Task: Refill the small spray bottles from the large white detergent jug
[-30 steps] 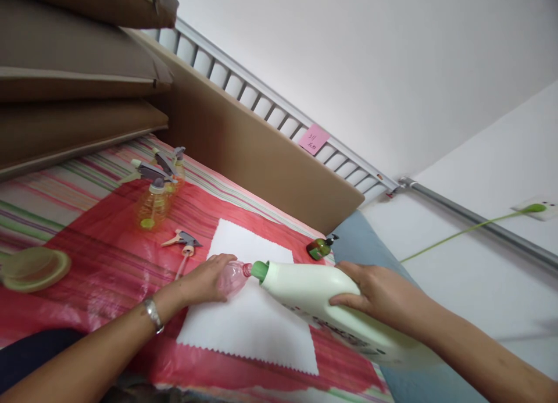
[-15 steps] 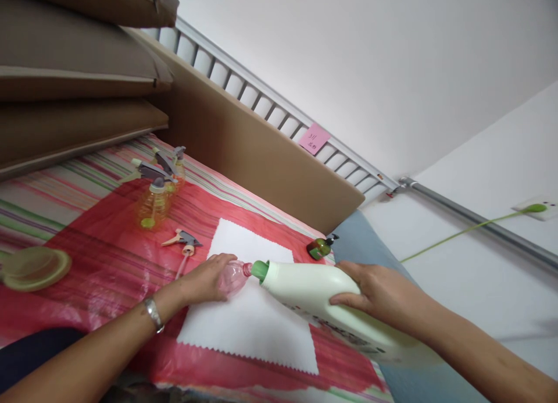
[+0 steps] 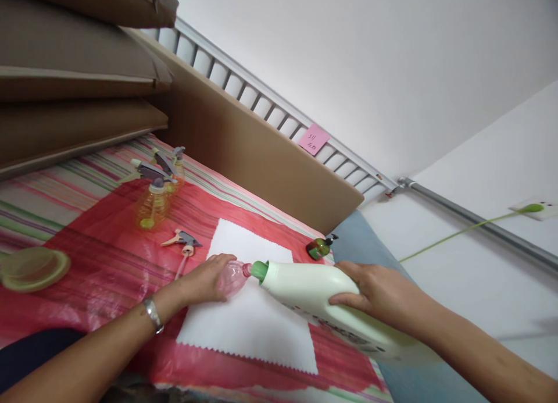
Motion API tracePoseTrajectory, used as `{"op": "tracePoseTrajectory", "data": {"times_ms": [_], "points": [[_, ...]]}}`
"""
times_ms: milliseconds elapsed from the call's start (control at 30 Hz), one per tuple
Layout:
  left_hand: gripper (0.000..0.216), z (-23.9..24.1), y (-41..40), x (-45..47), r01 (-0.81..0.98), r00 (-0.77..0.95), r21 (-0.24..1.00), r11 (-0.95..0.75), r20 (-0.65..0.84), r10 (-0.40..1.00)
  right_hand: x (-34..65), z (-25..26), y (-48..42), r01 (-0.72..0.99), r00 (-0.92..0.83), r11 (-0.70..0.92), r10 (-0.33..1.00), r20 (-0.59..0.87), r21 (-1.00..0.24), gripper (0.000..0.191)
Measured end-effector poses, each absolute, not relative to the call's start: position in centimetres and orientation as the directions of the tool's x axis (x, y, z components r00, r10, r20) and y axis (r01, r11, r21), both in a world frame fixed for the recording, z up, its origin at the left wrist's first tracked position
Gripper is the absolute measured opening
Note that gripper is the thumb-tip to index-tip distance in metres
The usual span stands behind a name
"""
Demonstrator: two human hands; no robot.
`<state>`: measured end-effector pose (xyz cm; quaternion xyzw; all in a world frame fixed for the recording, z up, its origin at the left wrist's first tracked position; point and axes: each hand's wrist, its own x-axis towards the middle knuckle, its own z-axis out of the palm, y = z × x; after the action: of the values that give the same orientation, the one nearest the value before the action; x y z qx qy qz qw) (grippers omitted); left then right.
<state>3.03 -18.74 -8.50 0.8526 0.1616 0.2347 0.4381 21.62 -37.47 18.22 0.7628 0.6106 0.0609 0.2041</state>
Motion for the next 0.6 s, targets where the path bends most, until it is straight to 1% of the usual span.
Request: {"op": "tracePoseTrajectory", "data": {"times_ms": [100, 300, 433, 533, 600], "points": [[0.078, -8.4, -18.7, 3.0, 0.067, 0.835, 0.836, -0.545, 0.252, 0.49, 21.5, 18.3, -37.4, 0.917, 0.283, -0.185, 0.927, -0.247, 0.355, 0.049], [0.075, -8.1, -18.8, 3.0, 0.073, 0.827, 0.84, -0.538, 0.25, 0.503, 21.8, 17.8, -37.8, 0.927, 0.288, -0.214, 0.932, -0.22, 0.308, 0.046], [0.082, -7.7, -18.9, 2.8, 0.075, 0.827, 0.852, -0.519, 0.238, 0.509, 22.3, 16.7, -38.5, 0.934, 0.303, -0.25, 0.933, -0.195, 0.256, 0.046], [0.086, -7.1, -18.9, 2.6, 0.1, 0.829, 0.868, -0.487, 0.198, 0.523, 23.0, 15.2, -39.3, 0.934, 0.341, -0.315, 0.927, -0.157, 0.171, 0.044], [0.083, -6.8, -18.8, 2.5, 0.122, 0.827, 0.875, -0.469, 0.171, 0.535, 23.6, 14.0, -39.8, 0.931, 0.365, -0.36, 0.92, -0.143, 0.06, 0.04]]}}
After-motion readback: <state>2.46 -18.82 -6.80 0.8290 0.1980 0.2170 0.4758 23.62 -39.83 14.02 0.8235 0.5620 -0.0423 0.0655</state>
